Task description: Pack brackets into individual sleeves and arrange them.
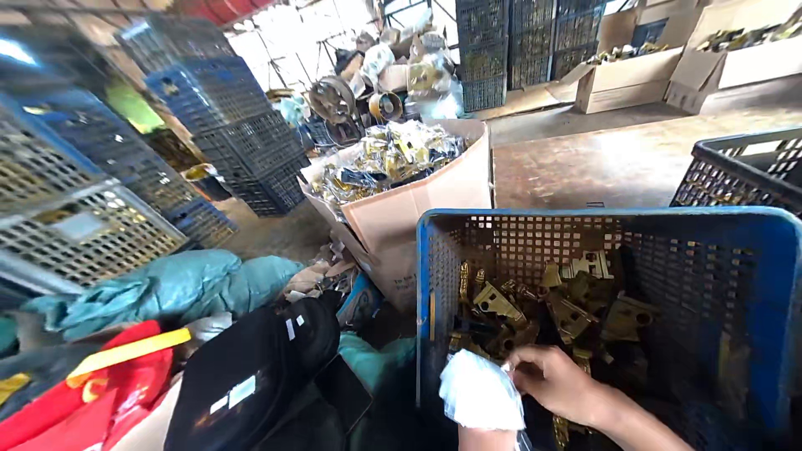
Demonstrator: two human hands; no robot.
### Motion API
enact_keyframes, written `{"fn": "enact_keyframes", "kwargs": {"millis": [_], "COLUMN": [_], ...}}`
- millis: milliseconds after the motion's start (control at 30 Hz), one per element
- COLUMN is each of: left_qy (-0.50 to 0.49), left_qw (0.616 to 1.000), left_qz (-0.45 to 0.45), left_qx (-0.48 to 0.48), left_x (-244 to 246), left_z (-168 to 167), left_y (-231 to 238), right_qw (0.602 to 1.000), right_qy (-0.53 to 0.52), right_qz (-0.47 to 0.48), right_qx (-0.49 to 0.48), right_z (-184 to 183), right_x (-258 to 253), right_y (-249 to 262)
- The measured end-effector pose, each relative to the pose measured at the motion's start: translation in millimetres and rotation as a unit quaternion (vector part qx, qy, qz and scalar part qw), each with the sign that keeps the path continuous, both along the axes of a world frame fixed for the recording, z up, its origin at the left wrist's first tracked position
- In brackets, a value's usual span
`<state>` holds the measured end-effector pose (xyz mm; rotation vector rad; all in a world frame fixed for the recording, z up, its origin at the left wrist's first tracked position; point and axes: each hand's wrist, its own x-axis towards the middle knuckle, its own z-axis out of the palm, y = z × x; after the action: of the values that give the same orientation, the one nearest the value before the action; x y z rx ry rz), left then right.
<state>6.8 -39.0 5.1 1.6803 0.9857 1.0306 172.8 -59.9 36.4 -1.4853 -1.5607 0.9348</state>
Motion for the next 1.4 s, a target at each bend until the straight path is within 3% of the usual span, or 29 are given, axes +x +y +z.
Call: {"fn": "enact_keyframes", "kwargs": {"millis": [67, 200, 267, 400, 467, 533, 600, 667, 733, 833, 867, 933, 1033, 1067, 1167, 1267, 1333, 1400], "left_qy": [-0.021, -0.163, -0.142, -0.098, -0.082, -0.075, -0.08, -0.064, -0.059, -0.082, -0.083, -0.052, 0.038, 0.042, -0.032, -0.024, -0.046, -0.089], "left_qw": [0.999, 0.972, 0.972, 0.973, 0.969, 0.978, 0.995, 0.996, 0.997, 0.964, 0.955, 0.974, 0.994, 0.995, 0.994, 0.993, 0.991, 0.979], "left_qz": [-0.029, -0.13, -0.159, -0.184, -0.2, -0.172, -0.065, 0.056, 0.039, -0.164, -0.187, -0.169, -0.093, -0.066, 0.012, -0.01, -0.028, -0.057], "left_qx": [0.028, -0.111, -0.102, -0.099, -0.119, -0.096, -0.011, 0.042, -0.008, -0.194, -0.214, -0.145, 0.052, 0.062, -0.105, -0.111, -0.126, -0.177], "left_x": [1.6, 2.9, 4.1, 5.4, 2.1, -5.1, -13.7, -16.8, -16.7, -17.1, -15.4, -18.4, -28.5, -30.2, -27.4, -24.8, -20.3, -19.7], "left_z": [-5.0, 4.0, -3.9, -6.5, -7.2, -18.1, -35.9, -40.7, -21.7, 1.2, -0.3, -9.7, -25.6, -27.5, -21.8, -27.5, -28.0, -25.3], "left_y": [3.0, 5.7, 7.2, -0.2, 2.5, 12.8, 27.0, 38.7, 35.4, 3.7, -0.6, 2.4, 11.5, 13.1, 15.4, 14.3, 14.8, 15.3], "right_qw": [0.999, 0.99, 0.985, 0.996, 0.996, 0.988, 0.973, 0.949, 0.929, 0.967, 0.978, 0.986, 0.981, 0.977, 0.981, 0.985, 0.983, 0.96], "right_qy": [0.045, 0.124, 0.152, 0.06, 0.062, 0.125, 0.199, 0.292, 0.339, 0.24, 0.201, 0.167, 0.129, 0.116, 0.098, 0.07, 0.101, 0.207], "right_qz": [-0.03, -0.043, 0.008, -0.049, -0.059, -0.024, -0.015, -0.064, -0.129, -0.082, -0.05, -0.022, -0.069, -0.088, -0.033, 0.087, 0.064, -0.029], "right_qx": [-0.005, -0.062, -0.08, -0.031, -0.037, -0.084, -0.115, -0.104, -0.077, 0.008, 0.015, -0.021, -0.125, -0.158, -0.161, -0.134, -0.142, -0.188], "right_z": [-7.8, -11.3, -11.9, -18.0, -23.9, -23.1, -27.5, -36.7, -40.3, -40.7, -38.6, -37.2, -36.8, -35.0, -31.6, -41.0, -53.1, -57.0], "right_x": [1.4, 10.4, 14.7, 7.4, 3.6, 5.5, 4.7, -0.8, -10.1, -28.1, -26.8, -13.2, 15.6, 24.6, 28.6, -1.3, -14.5, -18.5], "right_y": [-4.9, -13.7, -17.8, -23.5, -29.6, -37.2, -45.9, -50.6, -49.3, -53.7, -54.0, -50.6, -39.0, -33.3, -23.1, -25.2, -27.7, -32.5]}}
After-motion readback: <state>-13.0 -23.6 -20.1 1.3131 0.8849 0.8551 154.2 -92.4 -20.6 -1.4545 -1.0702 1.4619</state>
